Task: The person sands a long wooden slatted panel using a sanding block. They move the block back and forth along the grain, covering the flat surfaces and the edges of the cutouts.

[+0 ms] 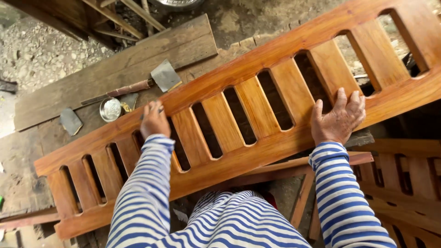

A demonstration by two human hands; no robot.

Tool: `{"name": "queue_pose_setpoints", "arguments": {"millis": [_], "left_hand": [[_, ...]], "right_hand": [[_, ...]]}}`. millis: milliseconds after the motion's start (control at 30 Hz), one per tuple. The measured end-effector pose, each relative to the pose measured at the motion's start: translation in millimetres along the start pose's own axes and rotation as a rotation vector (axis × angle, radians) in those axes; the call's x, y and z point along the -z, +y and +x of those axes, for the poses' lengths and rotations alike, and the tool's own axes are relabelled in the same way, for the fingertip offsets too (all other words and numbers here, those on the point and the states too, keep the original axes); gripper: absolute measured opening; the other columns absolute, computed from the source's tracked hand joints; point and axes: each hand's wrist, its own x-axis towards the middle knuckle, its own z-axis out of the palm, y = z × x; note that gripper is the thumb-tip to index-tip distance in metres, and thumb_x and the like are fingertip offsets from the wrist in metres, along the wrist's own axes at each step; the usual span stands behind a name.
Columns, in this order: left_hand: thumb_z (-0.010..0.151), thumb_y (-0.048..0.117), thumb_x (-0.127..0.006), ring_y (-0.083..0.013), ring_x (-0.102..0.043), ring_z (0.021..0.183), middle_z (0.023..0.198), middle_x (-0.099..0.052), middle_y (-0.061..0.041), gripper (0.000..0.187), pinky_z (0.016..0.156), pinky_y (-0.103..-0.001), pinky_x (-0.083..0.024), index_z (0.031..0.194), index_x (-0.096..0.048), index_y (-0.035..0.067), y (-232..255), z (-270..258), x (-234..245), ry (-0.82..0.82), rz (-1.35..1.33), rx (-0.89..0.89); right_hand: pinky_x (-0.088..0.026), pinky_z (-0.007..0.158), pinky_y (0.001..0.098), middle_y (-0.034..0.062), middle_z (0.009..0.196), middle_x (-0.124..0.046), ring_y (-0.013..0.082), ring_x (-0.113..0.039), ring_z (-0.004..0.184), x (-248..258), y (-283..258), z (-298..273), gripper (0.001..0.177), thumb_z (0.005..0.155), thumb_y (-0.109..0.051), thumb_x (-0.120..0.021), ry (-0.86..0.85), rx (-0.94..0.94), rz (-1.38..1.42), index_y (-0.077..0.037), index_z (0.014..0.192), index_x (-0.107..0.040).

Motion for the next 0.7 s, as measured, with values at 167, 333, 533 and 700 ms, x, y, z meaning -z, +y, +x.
{"name": "queue_pose_setpoints", "arguments": {"millis": [167, 333, 533, 700], "left_hand": [[0.089, -0.004, -0.066, -0.0315, -0.065, 0.102, 0.114, -0.067, -0.014, 0.021, 0.086, -0.041, -0.058, 0.109, -0.069, 0.005, 124.7, 22.6, -102.4, 0.138, -0.157, -0.322], [0.096, 0.006, -0.067, -0.0485, -0.058, 0.127, 0.130, -0.067, -0.021, 0.030, 0.109, -0.055, -0.051, 0.126, -0.065, 0.002, 206.7, 40.6, -167.9, -0.026, -0.179, -0.437], [0.092, 0.010, -0.069, -0.0413, -0.048, 0.139, 0.141, -0.062, -0.012, 0.042, 0.118, -0.051, -0.041, 0.134, -0.060, 0.010, 206.2, 45.0, -208.5, -0.059, -0.111, -0.448], [0.090, 0.014, -0.081, -0.0407, -0.044, 0.143, 0.147, -0.056, -0.014, 0.056, 0.121, -0.054, -0.041, 0.140, -0.056, 0.008, 202.3, 47.3, -202.1, -0.117, -0.184, -0.486]], "right_hand": [[-0.024, 0.106, 0.0719, 0.0307, 0.144, -0.043, 0.0481, -0.029, 0.138, 6.6, -2.4, 1.2, 0.060, 0.095, -0.036, -0.071, -0.003, 0.029, 0.033, 0.005, 0.139, -0.063], [-0.022, 0.105, 0.0735, 0.0304, 0.145, -0.040, 0.0471, -0.025, 0.138, 9.4, -1.2, 0.6, 0.058, 0.099, -0.034, -0.068, -0.021, 0.017, 0.071, 0.008, 0.139, -0.065], [-0.024, 0.105, 0.0710, 0.0295, 0.143, -0.041, 0.0486, -0.028, 0.135, 5.6, 3.1, -2.4, 0.051, 0.102, -0.030, -0.071, 0.021, 0.095, 0.086, 0.008, 0.136, -0.066], [-0.028, 0.101, 0.0688, 0.0273, 0.138, -0.047, 0.0459, -0.036, 0.132, 0.0, 1.3, 0.7, 0.045, 0.099, -0.027, -0.070, 0.048, 0.108, 0.015, 0.004, 0.131, -0.069]]}}
